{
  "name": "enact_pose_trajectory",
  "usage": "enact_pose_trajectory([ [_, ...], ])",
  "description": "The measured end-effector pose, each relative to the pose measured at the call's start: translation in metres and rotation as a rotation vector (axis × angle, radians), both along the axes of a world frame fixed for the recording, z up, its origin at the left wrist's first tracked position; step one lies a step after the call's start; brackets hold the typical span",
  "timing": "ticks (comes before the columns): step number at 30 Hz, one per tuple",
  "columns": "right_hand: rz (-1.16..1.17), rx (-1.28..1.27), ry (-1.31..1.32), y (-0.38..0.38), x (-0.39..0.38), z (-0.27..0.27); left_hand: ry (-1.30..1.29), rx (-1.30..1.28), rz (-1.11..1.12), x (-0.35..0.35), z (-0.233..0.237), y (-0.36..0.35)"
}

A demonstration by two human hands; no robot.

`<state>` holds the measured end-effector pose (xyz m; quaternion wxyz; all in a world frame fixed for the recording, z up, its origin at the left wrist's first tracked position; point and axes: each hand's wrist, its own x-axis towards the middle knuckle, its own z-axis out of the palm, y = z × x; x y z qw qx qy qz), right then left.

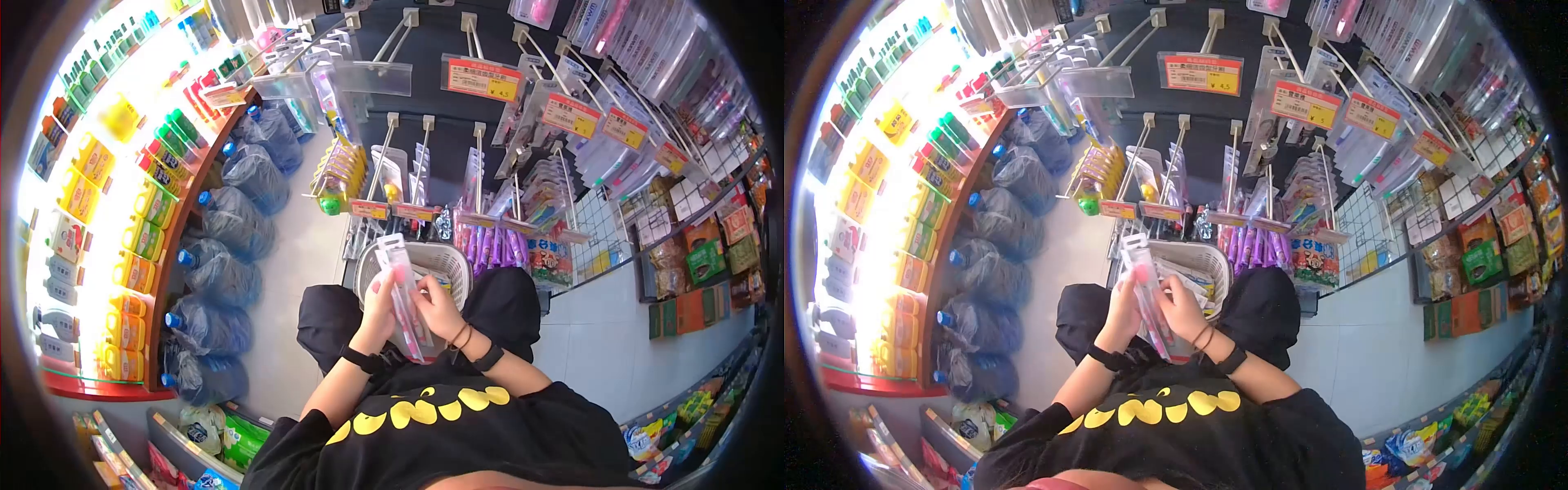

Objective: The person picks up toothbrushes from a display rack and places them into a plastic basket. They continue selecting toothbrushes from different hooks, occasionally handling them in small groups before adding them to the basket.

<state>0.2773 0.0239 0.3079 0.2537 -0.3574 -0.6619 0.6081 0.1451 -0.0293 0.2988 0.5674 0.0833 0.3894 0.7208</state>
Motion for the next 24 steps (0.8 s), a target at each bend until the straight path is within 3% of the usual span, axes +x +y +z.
enact_pose_trajectory([
  [2, -0.028, 0.101, 0.060, 0.006, 0.005, -0.022, -0.041, -0.025, -0.052, 0.002, -0.010, 0.001],
  [8, -0.154, -0.126, 0.155, 0.009, 0.018, -0.003, -0.099, 0.007, -0.100, 0.001, -0.012, -0.001],
  [10, -0.185, -0.026, 0.114, 0.016, 0.022, 0.004, -0.039, -0.014, 0.000, 0.006, -0.011, 0.001],
  [18, -0.214, -0.236, 0.278, 0.021, 0.016, -0.007, -0.012, 0.019, 0.157, -0.002, 0.012, 0.002],
  [20, -0.148, -0.137, 0.213, 0.014, 0.009, 0.005, 0.032, -0.026, 0.128, -0.002, 0.023, 0.000],
  [24, -0.117, -0.122, 0.203, 0.011, -0.001, 0.018, 0.030, 0.024, 0.194, -0.009, 0.004, 0.001],
])
